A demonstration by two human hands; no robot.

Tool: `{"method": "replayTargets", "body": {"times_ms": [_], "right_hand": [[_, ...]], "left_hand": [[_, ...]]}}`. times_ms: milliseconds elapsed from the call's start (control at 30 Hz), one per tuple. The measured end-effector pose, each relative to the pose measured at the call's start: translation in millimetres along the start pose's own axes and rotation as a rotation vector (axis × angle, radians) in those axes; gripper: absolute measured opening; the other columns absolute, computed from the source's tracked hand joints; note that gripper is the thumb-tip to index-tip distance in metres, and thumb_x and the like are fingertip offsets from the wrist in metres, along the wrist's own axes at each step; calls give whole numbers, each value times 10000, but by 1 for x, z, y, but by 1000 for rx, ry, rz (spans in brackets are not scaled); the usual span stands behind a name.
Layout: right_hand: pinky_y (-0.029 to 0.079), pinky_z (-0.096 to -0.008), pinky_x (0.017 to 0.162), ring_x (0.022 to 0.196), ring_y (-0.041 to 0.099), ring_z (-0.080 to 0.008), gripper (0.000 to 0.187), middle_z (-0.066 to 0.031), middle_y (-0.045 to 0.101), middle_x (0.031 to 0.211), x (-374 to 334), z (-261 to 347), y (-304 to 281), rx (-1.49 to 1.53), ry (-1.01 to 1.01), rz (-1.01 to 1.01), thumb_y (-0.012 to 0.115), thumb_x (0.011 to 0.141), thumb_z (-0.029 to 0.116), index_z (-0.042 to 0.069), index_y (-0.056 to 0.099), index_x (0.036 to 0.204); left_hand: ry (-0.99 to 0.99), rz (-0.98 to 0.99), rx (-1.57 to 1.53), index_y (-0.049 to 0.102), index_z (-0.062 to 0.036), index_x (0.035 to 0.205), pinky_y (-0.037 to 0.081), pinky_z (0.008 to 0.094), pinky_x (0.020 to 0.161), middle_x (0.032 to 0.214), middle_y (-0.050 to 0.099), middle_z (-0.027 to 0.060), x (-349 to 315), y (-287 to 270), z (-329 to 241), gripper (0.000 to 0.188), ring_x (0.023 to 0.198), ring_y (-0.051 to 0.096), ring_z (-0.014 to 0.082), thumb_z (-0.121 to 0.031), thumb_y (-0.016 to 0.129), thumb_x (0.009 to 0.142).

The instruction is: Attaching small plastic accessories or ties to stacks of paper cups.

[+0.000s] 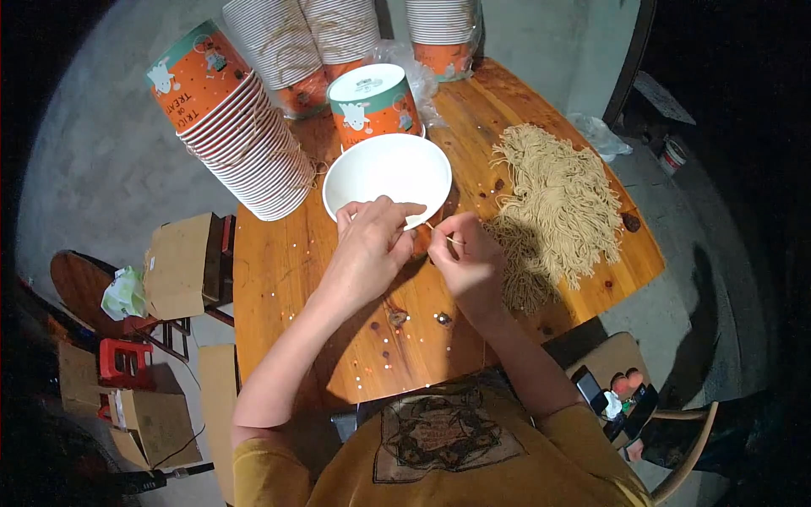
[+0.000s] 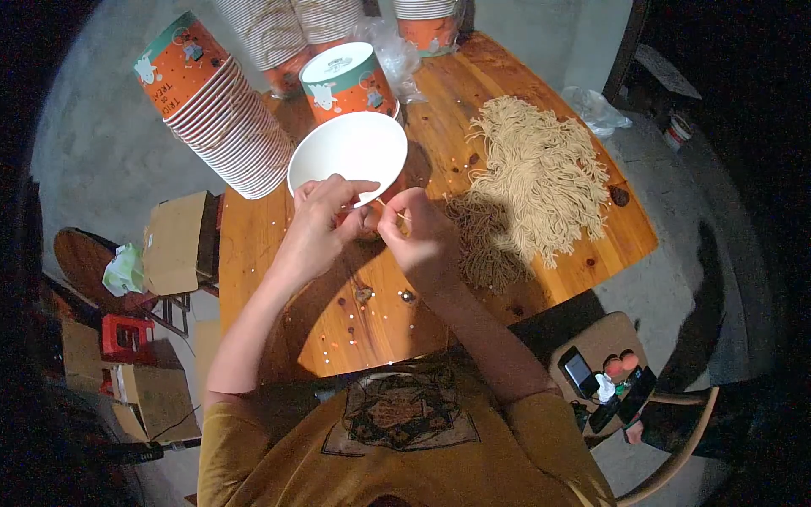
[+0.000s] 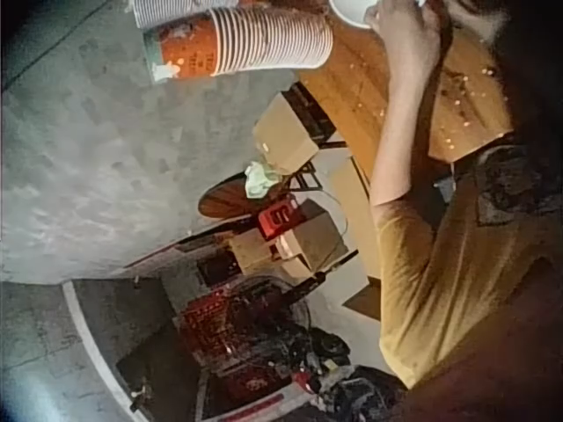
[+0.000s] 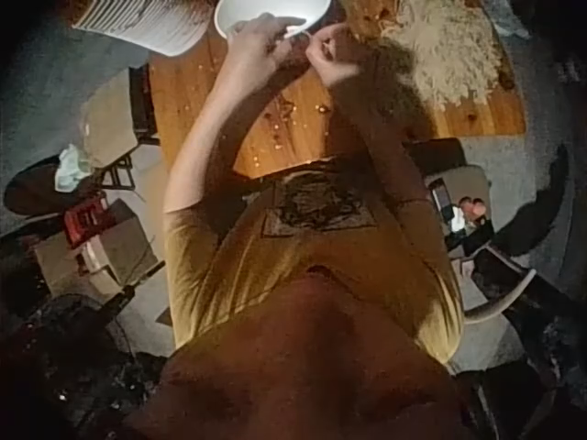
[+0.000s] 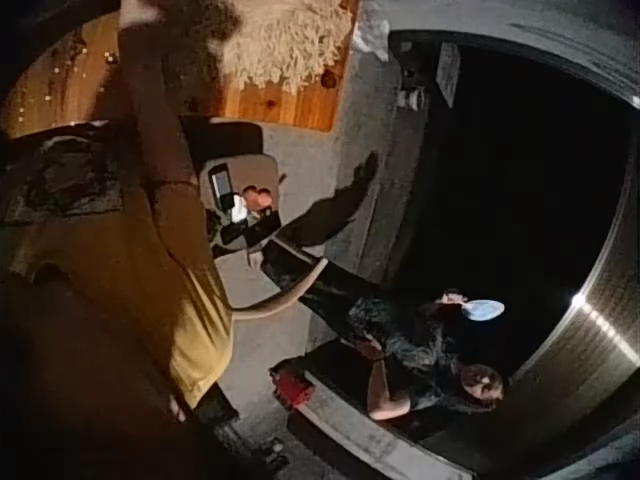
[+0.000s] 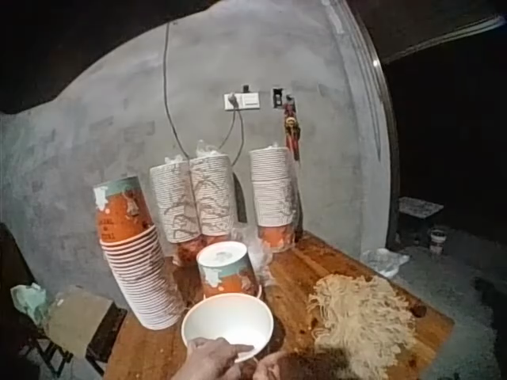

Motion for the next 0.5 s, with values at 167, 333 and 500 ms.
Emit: {"method": "replayTargets", "body": {"times_ms": [167, 333, 500], "right_hand": [[452, -365, 547, 608, 587, -265, 141, -115, 546, 668, -1, -2, 3, 3, -42, -15, 631, 775, 49, 66, 508, 843], [457, -376, 568, 627, 590, -278, 153, -124, 552, 682, 1, -3, 3, 51, 37, 30, 628, 781, 51, 63, 498, 862], [459, -384, 573, 635, 594, -284, 181, -125, 563, 698, 1, -9, 9, 22, 6, 15, 632, 784, 53, 61, 482, 884]], "left_hand": [[-41, 34, 8, 612, -124, 1095, 277, 376, 966, 819, 540, 52, 0, 1, 1, 291, 849, 523, 200, -60, 613, 811], [-60, 47, 5, 608, -118, 1106, 260, 377, 978, 818, 540, 56, 1, -1, 0, 271, 843, 523, 193, -91, 596, 836], [-142, 231, -211, 601, -68, 1117, 375, 380, 863, 897, 593, 106, 10, -3, 14, 266, 856, 580, 250, -218, 489, 928]]}}
Point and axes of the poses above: each hand's wrist, its own x-axis towards the middle knuckle, its own y-axis out of the palm, z = x × y, the point moved 3 cm from there along x, towards the middle knuckle
